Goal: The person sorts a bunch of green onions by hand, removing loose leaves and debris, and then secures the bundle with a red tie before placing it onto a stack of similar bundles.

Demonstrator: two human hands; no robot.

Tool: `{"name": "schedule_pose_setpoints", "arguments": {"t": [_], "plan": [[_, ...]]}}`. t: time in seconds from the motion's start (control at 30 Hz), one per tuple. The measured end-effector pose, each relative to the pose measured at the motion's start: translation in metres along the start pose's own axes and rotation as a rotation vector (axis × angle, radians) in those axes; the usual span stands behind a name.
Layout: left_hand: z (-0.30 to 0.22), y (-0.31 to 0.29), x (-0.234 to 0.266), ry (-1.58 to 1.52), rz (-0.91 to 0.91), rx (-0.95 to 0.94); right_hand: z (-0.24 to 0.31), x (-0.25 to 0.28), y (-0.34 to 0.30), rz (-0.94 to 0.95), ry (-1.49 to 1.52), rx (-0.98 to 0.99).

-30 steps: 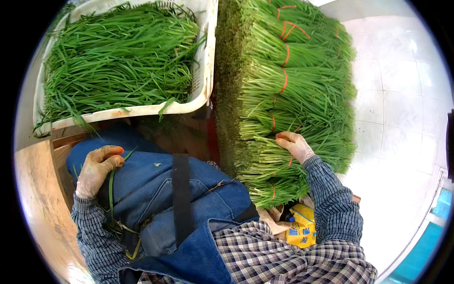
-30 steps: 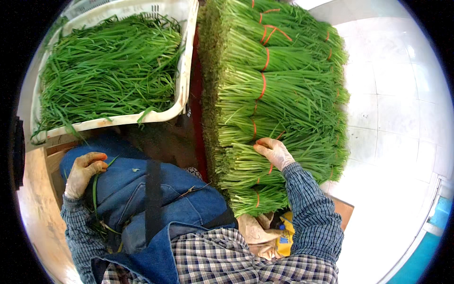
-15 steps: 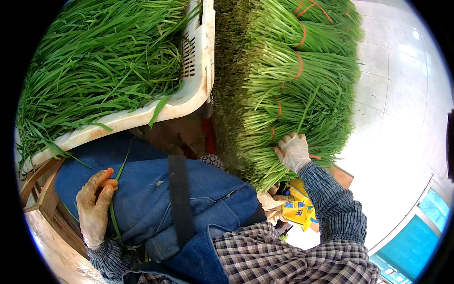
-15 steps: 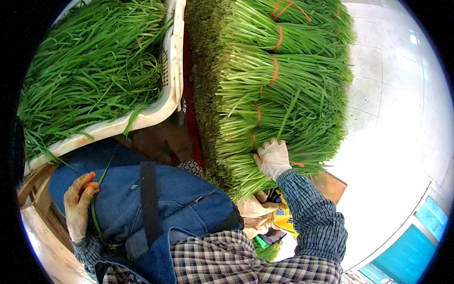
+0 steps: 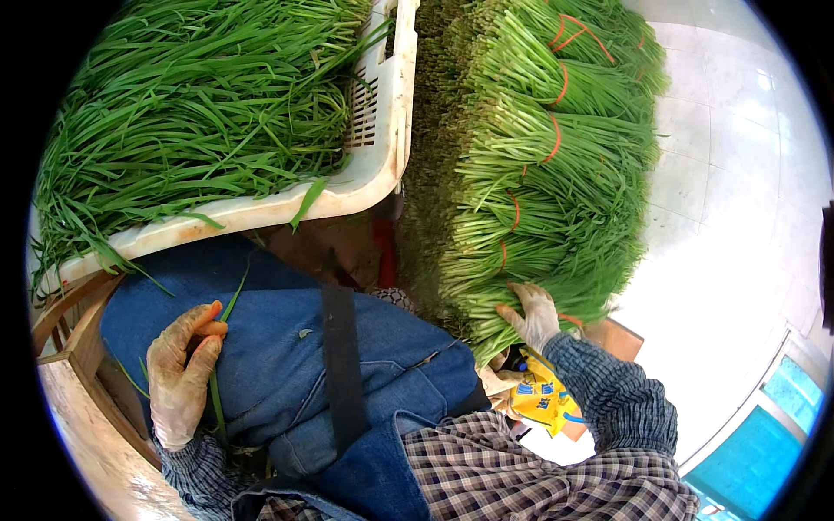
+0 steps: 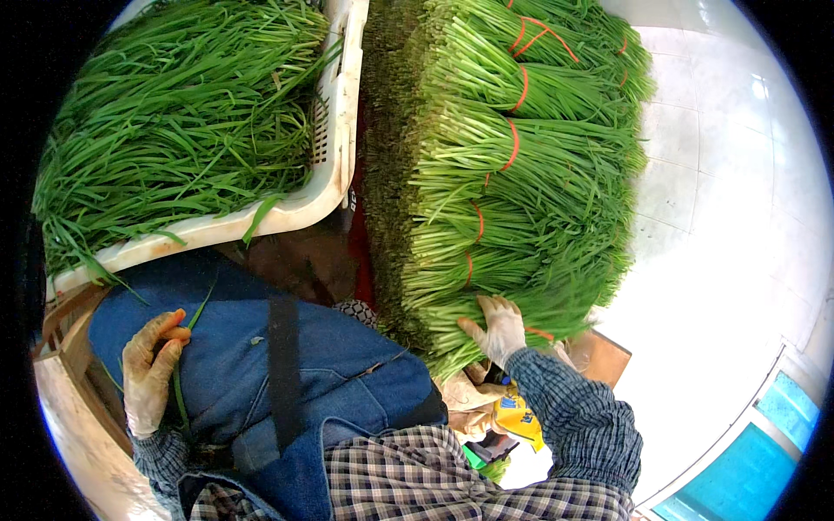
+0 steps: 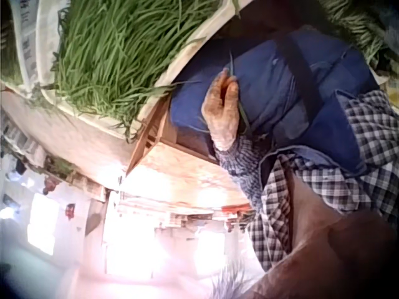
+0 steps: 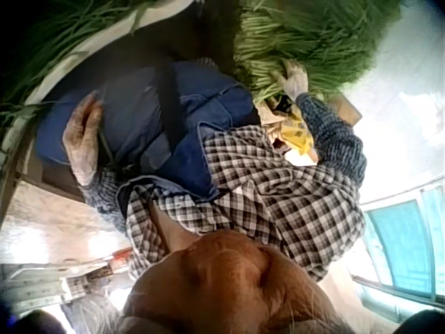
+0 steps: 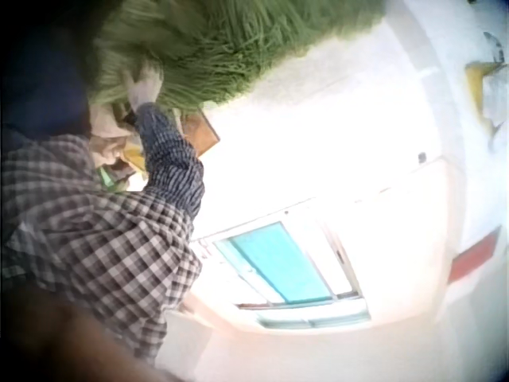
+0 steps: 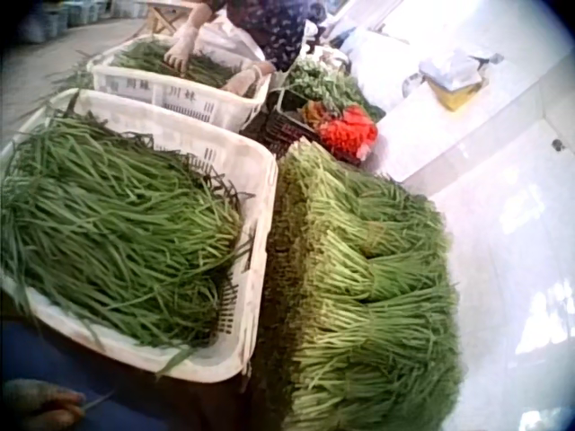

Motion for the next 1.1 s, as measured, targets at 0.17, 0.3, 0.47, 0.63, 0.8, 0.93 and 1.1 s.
{"name": "schedule_pose_setpoints", "arguments": {"t": [0.17, 0.3, 0.47, 0.63, 0.8, 0.93, 1.1], "plan": [[-0.002, -0.005, -0.001, -0.003, 0.008, -0.028, -0.029, -0.018, -0.014, -0.313, 0.250, -0.046], [-0.002, -0.003, -0.002, 0.019, 0.025, -0.037, -0.021, -0.025, -0.006, -0.449, 0.167, -0.009], [-0.006, -0.005, -0.002, 0.037, 0.029, -0.026, 0.035, 0.009, 0.012, 0.040, 0.387, 0.054], [-0.002, -0.010, 0.001, 0.026, 0.037, -0.029, 0.008, -0.035, -0.016, -0.075, 0.109, 0.325], [0.002, -0.014, 0.000, -0.001, 0.045, -0.093, 0.003, -0.045, -0.034, -0.173, 0.193, 0.370], [-0.001, -0.012, 0.000, 0.033, 0.048, -0.122, 0.002, -0.053, -0.033, -0.204, 0.448, 0.232], [-0.008, -0.013, -0.004, 0.075, 0.032, -0.096, -0.004, -0.073, -0.045, -0.334, 0.445, 0.298]]}}
Point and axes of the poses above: each hand's wrist, its own y-axis towards the middle knuckle, its own x-axis out of the back of the hand, z = x × y, the point moved 1 cm from there along y, towards the middle knuckle, and after that the axes turned 10 degrees about -x, right-handed, at the moved point
